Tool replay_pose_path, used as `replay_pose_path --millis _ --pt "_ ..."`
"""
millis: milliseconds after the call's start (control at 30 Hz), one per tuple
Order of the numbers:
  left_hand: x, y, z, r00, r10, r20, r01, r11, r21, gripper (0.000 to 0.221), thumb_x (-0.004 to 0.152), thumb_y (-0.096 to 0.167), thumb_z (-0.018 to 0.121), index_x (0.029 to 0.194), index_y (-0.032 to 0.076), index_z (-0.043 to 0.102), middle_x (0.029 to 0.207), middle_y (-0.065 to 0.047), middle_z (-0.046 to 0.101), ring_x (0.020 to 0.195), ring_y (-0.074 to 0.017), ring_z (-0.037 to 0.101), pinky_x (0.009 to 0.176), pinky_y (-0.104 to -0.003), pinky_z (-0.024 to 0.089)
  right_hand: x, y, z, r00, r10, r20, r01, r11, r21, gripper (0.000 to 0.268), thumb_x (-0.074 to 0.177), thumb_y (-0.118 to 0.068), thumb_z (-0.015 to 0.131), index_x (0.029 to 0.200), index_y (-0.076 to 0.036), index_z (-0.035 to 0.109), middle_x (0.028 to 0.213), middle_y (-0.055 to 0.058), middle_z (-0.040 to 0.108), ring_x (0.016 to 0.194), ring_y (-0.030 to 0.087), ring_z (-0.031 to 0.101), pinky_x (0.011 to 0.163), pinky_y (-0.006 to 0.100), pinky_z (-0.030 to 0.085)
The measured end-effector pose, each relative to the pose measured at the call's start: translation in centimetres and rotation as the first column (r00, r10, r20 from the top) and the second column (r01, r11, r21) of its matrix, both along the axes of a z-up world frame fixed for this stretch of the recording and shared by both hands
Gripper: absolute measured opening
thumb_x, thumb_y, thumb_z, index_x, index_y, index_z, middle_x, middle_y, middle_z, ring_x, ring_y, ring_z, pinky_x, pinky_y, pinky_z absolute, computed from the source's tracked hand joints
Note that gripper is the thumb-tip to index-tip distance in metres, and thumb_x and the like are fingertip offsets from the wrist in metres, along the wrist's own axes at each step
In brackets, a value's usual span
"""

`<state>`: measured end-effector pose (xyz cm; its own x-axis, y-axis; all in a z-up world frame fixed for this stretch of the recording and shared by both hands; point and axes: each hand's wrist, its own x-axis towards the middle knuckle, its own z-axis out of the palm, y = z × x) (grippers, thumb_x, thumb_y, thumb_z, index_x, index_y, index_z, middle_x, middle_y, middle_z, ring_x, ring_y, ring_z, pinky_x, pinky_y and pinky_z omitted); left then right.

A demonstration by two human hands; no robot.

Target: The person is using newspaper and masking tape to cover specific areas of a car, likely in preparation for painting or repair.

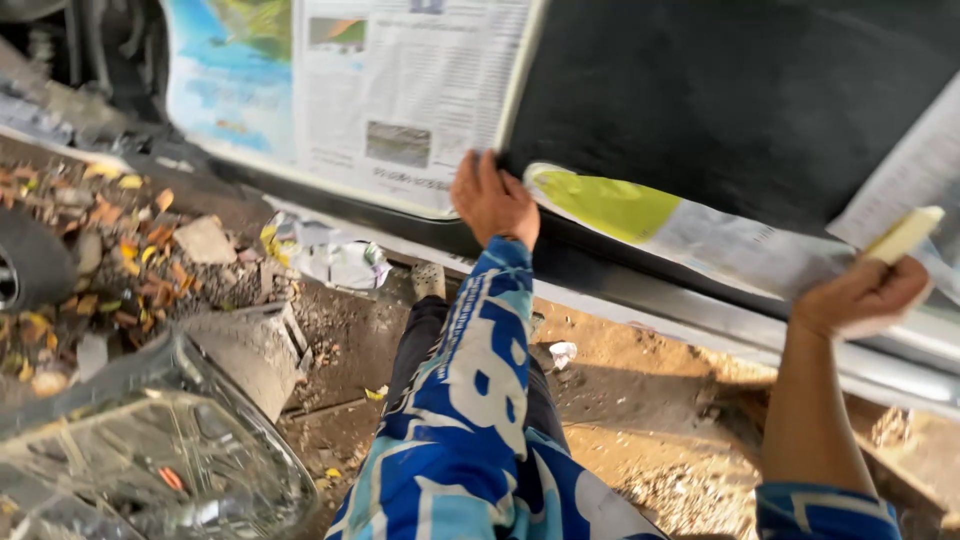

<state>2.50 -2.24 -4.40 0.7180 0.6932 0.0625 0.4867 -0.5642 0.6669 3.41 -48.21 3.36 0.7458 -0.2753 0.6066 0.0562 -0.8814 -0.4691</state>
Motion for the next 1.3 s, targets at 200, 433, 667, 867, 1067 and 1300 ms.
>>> replay_pose_path --millis 200,433,667,867,1067,1300 --pt "0.2 0.2 0.1 1.0 -0.026 0.014 0.026 1.0 0.017 0.04 0.091 0.015 0.063 0.129 0.005 0.066 0.144 -0.021 0.056 0.134 -0.0423 0.049 0.115 -0.058 0.034 0.3 5.4 3.8 0.988 -0.137 -0.069 0.137 0.991 -0.002 0.005 0.107 -0.006 0.056 0.104 -0.003 0.059 0.1 0.009 0.055 0.081 0.02 0.064 0.069 0.035 0.053" --pt "0.3 -0.1 1.6 0.946 -0.129 0.298 0.136 0.991 -0.001 0.029 0.104 0.011 0.062 0.132 0.006 0.063 0.145 -0.021 0.054 0.135 -0.0383 0.051 0.115 -0.052 0.043 0.7 8.4 6.3 0.988 -0.101 -0.117 0.096 0.994 -0.049 0.004 0.106 -0.005 0.056 0.11 -0.004 0.058 0.097 0.01 0.068 0.084 0.022 0.074 0.073 0.035 0.059" --pt "15.7 0.9 5.2 0.697 -0.668 0.262 0.658 0.74 0.136 0.045 0.11 0.03 0.071 0.148 0.012 0.054 0.161 -0.019 0.038 0.15 -0.0404 0.039 0.126 -0.052 0.036 0.4 8.8 6.7 0.977 -0.133 -0.165 0.123 0.99 -0.069 0.004 0.106 -0.006 0.059 0.107 -0.003 0.057 0.096 0.011 0.069 0.082 0.025 0.07 0.073 0.036 0.054" --pt "20.8 0.0 3.2 0.681 -0.712 -0.172 0.732 0.657 0.18 0.074 0.111 0.061 0.058 0.165 0.017 0.035 0.169 -0.025 0.022 0.157 -0.0462 0.019 0.127 -0.061 0.015 -0.4 7.4 5.2 0.969 -0.144 -0.2 0.17 0.978 0.119 0.012 0.107 -0.006 0.054 0.117 0.0 0.055 0.101 0.01 0.071 0.083 0.017 0.07 0.071 0.031 0.058" --pt "20.7 0.2 3.3 0.676 -0.721 -0.151 0.736 0.651 0.188 0.075 0.115 0.066 0.056 0.17 0.021 0.034 0.173 -0.022 0.02 0.162 -0.0439 0.018 0.133 -0.06 0.016 -1.2 3.0 6.0 0.977 0.113 -0.182 0.004 0.84 0.542 0.01 0.12 0.001 0.054 0.128 0.007 0.053 0.113 0.016 0.07 0.102 0.02 0.068 0.098 0.031 0.058" --pt "20.5 0.3 2.8 0.688 -0.689 -0.226 0.725 0.66 0.196 0.077 0.112 0.07 0.053 0.17 0.022 0.034 0.174 -0.02 0.021 0.163 -0.0439 0.02 0.134 -0.06 0.017 16.3 6.8 14.9 0.696 0.595 -0.402 -0.448 0.798 0.404 0.026 0.113 0.003 0.059 0.135 0.009 0.046 0.139 0.023 0.051 0.098 0.02 0.07 0.085 0.03 0.06"
